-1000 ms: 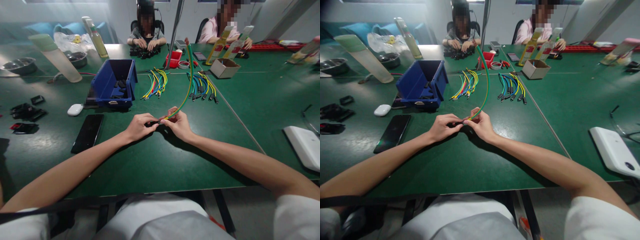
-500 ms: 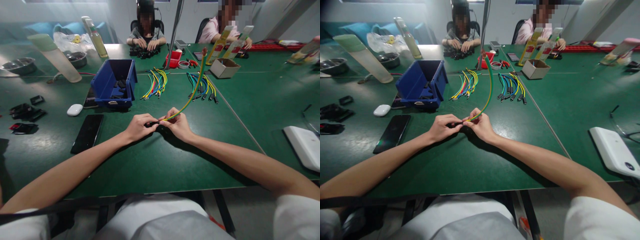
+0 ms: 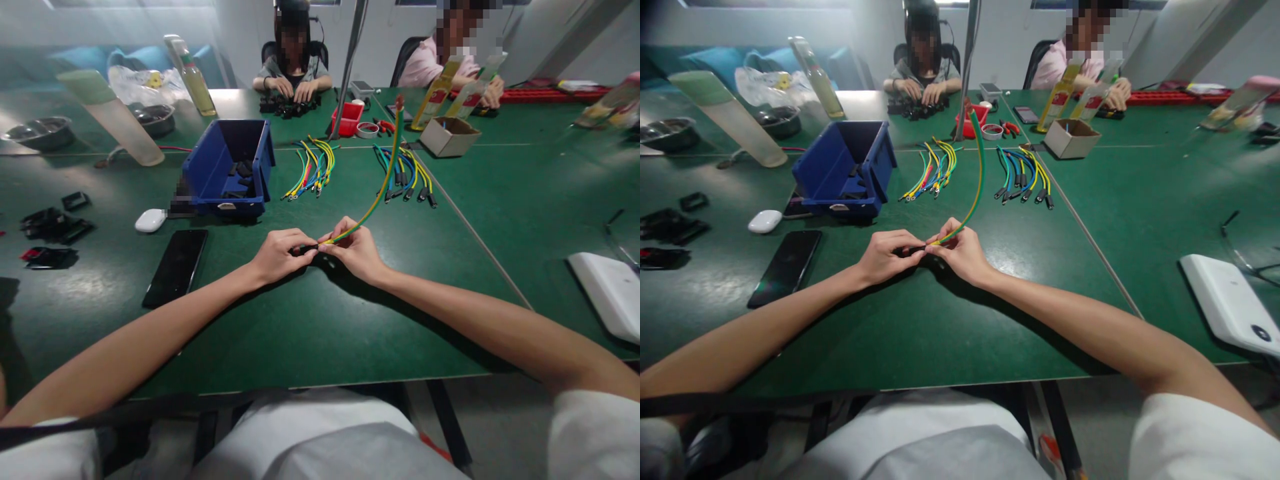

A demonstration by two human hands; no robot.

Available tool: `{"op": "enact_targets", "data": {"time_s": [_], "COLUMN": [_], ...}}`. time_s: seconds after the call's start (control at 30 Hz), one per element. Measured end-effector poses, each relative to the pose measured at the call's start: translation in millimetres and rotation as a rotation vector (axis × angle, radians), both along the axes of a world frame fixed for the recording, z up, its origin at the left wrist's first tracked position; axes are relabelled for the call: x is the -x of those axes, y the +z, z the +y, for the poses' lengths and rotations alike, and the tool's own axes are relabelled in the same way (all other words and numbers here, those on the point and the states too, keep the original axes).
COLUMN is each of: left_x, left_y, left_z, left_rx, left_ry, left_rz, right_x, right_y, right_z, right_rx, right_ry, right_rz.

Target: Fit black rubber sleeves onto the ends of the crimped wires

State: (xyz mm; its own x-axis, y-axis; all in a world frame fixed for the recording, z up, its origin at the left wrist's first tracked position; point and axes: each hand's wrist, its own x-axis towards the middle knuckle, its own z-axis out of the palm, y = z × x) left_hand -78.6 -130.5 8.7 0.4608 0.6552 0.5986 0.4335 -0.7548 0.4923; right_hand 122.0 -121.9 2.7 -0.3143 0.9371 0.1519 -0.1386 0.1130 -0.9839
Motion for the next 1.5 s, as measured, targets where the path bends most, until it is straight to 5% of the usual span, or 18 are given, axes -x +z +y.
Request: {"op": "enact_targets", "data": {"time_s": [0.57,1.5], "left_x": [0.4,0.7], "left_y": [0.3,-1.3], "left_z": [-0.4,-1.1], "left_rx": [0.004,-0.003], "left_ry": [0.016,0.005], "left_rz": [0.037,0.018], "right_x": [-3.5,-4.2], "right_y": [-1.7,-1.8], "right_z": [2.6,1.4], "right_rx": [-0.069,-0.071], "right_ry": [0.018,-0.004], "right_rz": [-0.207,-0.15]}}
